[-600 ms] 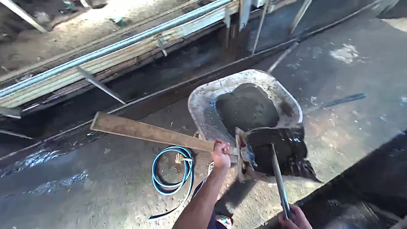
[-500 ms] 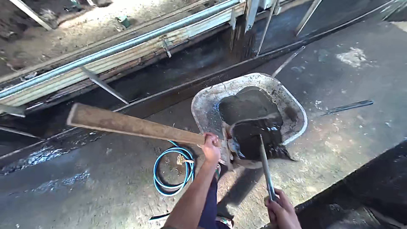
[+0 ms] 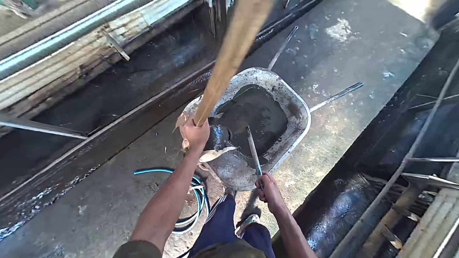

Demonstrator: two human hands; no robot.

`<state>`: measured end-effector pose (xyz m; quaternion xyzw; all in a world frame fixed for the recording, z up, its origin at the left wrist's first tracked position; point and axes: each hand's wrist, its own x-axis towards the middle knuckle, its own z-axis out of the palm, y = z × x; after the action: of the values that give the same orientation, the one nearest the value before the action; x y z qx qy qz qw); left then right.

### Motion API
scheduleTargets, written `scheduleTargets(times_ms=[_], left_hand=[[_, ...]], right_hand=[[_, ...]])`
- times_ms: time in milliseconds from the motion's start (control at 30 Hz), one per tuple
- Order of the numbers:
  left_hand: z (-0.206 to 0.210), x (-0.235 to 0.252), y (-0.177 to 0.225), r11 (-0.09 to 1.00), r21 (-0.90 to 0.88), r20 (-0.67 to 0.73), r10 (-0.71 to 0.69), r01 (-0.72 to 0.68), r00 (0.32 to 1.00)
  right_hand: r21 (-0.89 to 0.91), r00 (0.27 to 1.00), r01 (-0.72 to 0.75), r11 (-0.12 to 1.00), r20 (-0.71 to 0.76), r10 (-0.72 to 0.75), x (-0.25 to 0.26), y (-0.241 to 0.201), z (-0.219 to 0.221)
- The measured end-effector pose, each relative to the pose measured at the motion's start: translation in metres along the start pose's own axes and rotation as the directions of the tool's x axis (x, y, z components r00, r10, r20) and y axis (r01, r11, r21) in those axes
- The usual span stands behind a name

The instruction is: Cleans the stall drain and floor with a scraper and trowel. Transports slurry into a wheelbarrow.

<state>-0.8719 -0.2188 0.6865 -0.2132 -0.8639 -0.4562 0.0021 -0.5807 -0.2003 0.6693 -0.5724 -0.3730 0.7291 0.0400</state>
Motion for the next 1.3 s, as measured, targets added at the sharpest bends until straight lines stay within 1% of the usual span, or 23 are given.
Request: scheduleTargets(times_ms=[67,133,200,267,333,367,433,467,533,567,633,700,767,900,967,1033,1100,1167,1233,1300], left_hand=[[0.005,0.01,0.013,0.989,0.119,0.121,0.076,-0.09,0.99],[0.009,0.011,0.021,0.965,0.192,0.274,0.122,-0.178,0.954],[0.005,0.009,0.033,0.953,0.192,0.429,0.132,-0.233,0.893],[0.006,0.006,0.042,0.941,0.171,0.496,0.174,-0.292,0.851],[0.015,0.003,0.049,0.926,0.156,0.53,0.214,-0.343,0.821],[0.02,0.001,0.053,0.922,0.158,0.551,0.216,-0.355,0.806],[0.026,-0.005,0.071,0.918,0.169,0.626,0.182,-0.359,0.759],[0.028,-0.01,0.079,0.91,0.168,0.646,0.189,-0.379,0.74],[0.034,-0.02,0.097,0.89,0.157,0.667,0.225,-0.429,0.711],[0.036,-0.025,0.108,0.885,0.156,0.684,0.224,-0.439,0.695],[0.041,-0.034,0.128,0.881,0.133,0.699,0.242,-0.454,0.674],[0.043,-0.041,0.145,0.885,0.103,0.702,0.259,-0.455,0.663],[0.048,-0.046,0.152,0.877,0.057,0.649,0.331,-0.478,0.685],[0.058,-0.041,0.148,0.871,-0.017,0.513,0.429,-0.491,0.744],[0.064,-0.037,0.138,0.876,-0.034,0.451,0.443,-0.481,0.775],[0.071,-0.036,0.127,0.879,-0.018,0.414,0.441,-0.477,0.797],[0.08,-0.036,0.119,0.867,-0.006,0.377,0.463,-0.498,0.802],[0.088,-0.038,0.117,0.859,-0.022,0.369,0.482,-0.511,0.795],[0.092,-0.043,0.121,0.855,-0.042,0.385,0.491,-0.517,0.781],[0.093,-0.045,0.127,0.84,-0.066,0.375,0.522,-0.539,0.766]], right_hand=[[-0.013,1.0,-0.018,1.0,-0.018,0.017,0.007,-0.006,0.001],[-0.061,0.999,-0.021,0.998,-0.026,0.019,0.012,-0.011,-0.001],[-0.142,0.999,0.024,0.99,-0.023,-0.028,0.022,-0.015,-0.005],[-0.308,0.995,0.098,0.946,0.012,-0.099,0.036,-0.014,-0.012],[-0.539,0.989,0.151,0.829,0.082,-0.127,0.049,-0.018,-0.021],[-0.65,0.988,0.155,0.744,0.118,-0.102,0.054,-0.024,-0.023],[-0.822,0.983,0.177,0.542,0.178,-0.052,0.065,-0.036,-0.021],[-0.875,0.976,0.211,0.435,0.215,-0.041,0.074,-0.038,-0.018],[-0.917,0.954,0.297,0.266,0.296,-0.047,0.095,-0.039,-0.014],[-0.915,0.937,0.348,0.206,0.345,-0.053,0.107,-0.039,-0.013],[-0.888,0.899,0.437,0.142,0.434,-0.052,0.134,-0.036,-0.014],[-0.862,0.87,0.493,0.117,0.491,-0.047,0.161,-0.025,-0.021],[-0.865,0.871,0.489,0.116,0.49,-0.015,0.183,-0.01,-0.037],[-0.894,0.91,0.409,0.182,0.414,-0.007,0.216,0.014,-0.091],[-0.907,0.929,0.367,0.207,0.369,-0.029,0.225,0.017,-0.122],[-0.922,0.948,0.319,0.221,0.314,-0.057,0.228,0.013,-0.144],[-0.918,0.945,0.327,0.223,0.313,-0.096,0.222,-0.001,-0.146],[-0.881,0.903,0.43,0.198,0.417,-0.106,0.213,-0.02,-0.127],[-0.839,0.854,0.515,0.177,0.521,-0.014,0.21,-0.029,-0.103],[-0.822,0.826,0.54,0.178,0.559,0.074,0.22,-0.021,-0.099]])
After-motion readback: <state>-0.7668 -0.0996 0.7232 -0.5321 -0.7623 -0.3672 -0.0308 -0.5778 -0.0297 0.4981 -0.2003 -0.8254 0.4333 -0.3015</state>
